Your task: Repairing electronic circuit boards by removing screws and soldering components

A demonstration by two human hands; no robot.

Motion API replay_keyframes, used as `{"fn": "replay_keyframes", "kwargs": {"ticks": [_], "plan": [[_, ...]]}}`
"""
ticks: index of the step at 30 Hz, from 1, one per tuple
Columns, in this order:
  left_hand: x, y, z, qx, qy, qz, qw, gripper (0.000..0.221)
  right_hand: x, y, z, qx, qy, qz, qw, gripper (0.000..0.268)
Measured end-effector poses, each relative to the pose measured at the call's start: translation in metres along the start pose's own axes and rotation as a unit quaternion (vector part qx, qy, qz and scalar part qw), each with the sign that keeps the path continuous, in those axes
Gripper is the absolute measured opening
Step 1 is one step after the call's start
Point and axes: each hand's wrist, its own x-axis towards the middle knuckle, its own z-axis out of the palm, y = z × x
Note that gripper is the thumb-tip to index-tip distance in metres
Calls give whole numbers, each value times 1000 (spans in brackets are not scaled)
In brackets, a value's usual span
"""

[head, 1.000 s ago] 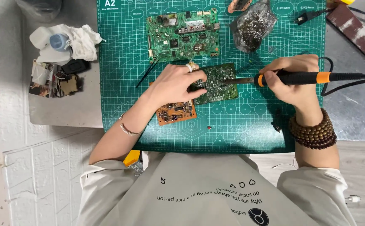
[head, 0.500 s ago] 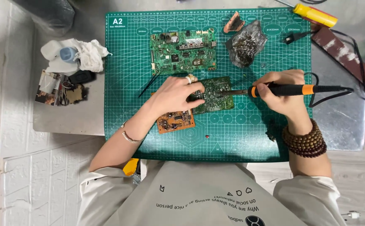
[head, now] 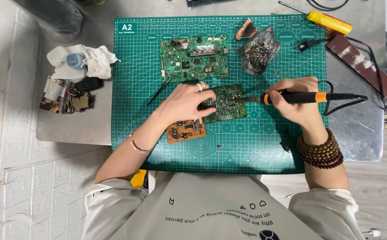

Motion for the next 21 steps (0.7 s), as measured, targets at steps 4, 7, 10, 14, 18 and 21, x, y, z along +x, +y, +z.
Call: {"fn": "replay_keyframes", "kwargs": {"ticks": [4, 7, 10, 14, 18, 21], "plan": [[0, 0, 1, -10, -4, -9, 1000, 29, -1, 0, -1, -4, -3, 12, 1000, 17], [0, -1, 1, -10, -3, -9, 1000, 29, -1, -1, -1, 1, -6, 12, 1000, 17], [0, -1, 1, -16, 0, -8, 1000, 29, -2, 2, -1, -7, -7, 12, 1000, 17], [0, 0, 0, -16, -5, -9, 1000, 30, -3, 5, 0, -7, -1, 16, 1000, 16], [0, -1, 1, -13, -5, -6, 1000, 30, -2, 2, 0, -1, -4, 10, 1000, 16], [-2, -3, 4, -11, -2, -4, 1000, 30, -3, 2, 1, 1, 2, 8, 1000, 16]]}}
